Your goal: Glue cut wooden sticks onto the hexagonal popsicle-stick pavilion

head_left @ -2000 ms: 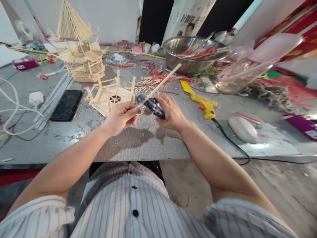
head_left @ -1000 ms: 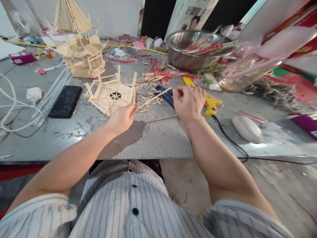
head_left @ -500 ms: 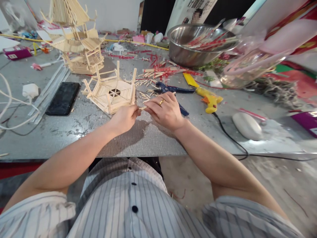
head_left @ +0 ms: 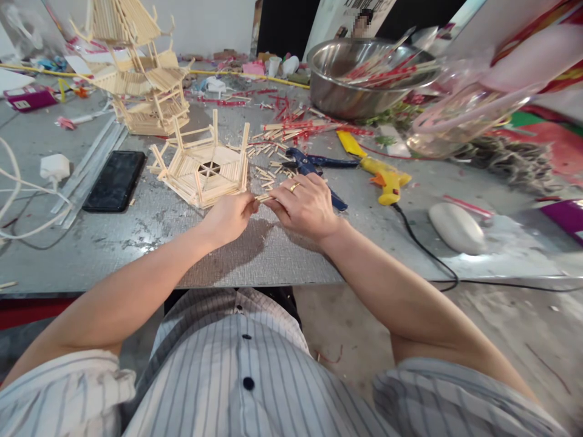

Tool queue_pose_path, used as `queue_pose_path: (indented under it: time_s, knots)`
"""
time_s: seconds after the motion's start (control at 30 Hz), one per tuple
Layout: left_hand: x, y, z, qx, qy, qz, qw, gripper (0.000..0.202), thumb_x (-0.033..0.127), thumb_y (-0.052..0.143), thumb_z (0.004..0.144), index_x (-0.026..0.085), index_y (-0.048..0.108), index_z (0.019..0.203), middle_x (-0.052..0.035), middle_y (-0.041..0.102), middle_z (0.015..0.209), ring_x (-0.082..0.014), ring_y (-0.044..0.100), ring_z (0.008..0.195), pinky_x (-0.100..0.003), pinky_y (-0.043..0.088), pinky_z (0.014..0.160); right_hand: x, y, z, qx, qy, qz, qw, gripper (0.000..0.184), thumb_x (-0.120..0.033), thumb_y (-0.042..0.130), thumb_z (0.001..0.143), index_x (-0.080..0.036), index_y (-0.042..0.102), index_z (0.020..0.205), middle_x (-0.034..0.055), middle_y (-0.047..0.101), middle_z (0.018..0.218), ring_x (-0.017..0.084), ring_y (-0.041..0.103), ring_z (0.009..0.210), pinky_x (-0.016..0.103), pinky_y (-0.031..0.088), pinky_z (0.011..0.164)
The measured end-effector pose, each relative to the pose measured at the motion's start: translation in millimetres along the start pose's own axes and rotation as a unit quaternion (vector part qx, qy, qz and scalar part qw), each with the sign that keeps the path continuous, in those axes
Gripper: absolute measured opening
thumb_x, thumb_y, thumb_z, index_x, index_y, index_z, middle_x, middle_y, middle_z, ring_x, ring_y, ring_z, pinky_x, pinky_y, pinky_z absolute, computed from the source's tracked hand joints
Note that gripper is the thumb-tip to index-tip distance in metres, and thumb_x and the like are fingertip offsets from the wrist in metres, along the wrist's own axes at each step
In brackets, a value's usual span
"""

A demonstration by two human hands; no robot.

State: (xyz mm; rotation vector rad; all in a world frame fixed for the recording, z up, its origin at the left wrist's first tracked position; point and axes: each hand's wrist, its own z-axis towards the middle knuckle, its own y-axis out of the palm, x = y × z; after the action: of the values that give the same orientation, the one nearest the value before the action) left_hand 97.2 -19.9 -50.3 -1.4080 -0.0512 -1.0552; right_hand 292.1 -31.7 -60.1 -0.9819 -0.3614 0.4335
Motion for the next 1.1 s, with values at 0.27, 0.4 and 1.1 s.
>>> queue_pose_path:
  time_s: [0.27,0.4,1.1]
  knots:
    - [4,1.9,0,0.010,-0.005,0.000,1.000,0.025,0.019,0.041,0.090,0.016,0.057,0.071,-0.0021,0.058,0.064,-0.0138,0.054,0.062,-0.026,0.040,0.062,0,4,-3,0.073,0.002,-0.030,0.997,0.046,-0.046,0.035,0.099,-0.020,0.068,0.081,0.0065,0.068,0.077,0.018,0.057,0.074,0.031,0.033,0.064]
    - [3,-1.1,-1,-0.025,0.011,-0.013,1.000,0.024,0.023,0.042,0.090,0.015,0.058,0.073,-0.0028,0.062,0.068,-0.0141,0.057,0.065,-0.025,0.040,0.063,9,4,-4,0.076,-0.064,0.010,0.995,0.046,-0.048,0.036,0.098,-0.021,0.070,0.084,0.0041,0.068,0.073,0.015,0.058,0.068,0.029,0.035,0.062]
    - [2,5.8,-2,0.048,0.018,0.058,0.997,0.031,0.022,0.047,0.092,0.019,0.045,0.062,0.0014,0.044,0.054,-0.0118,0.042,0.052,-0.026,0.029,0.054,-10,-1,-5,0.019,0.064,-0.014,0.998,0.056,-0.050,0.027,0.099,-0.019,0.069,0.079,0.0068,0.068,0.069,0.015,0.057,0.064,0.030,0.027,0.056]
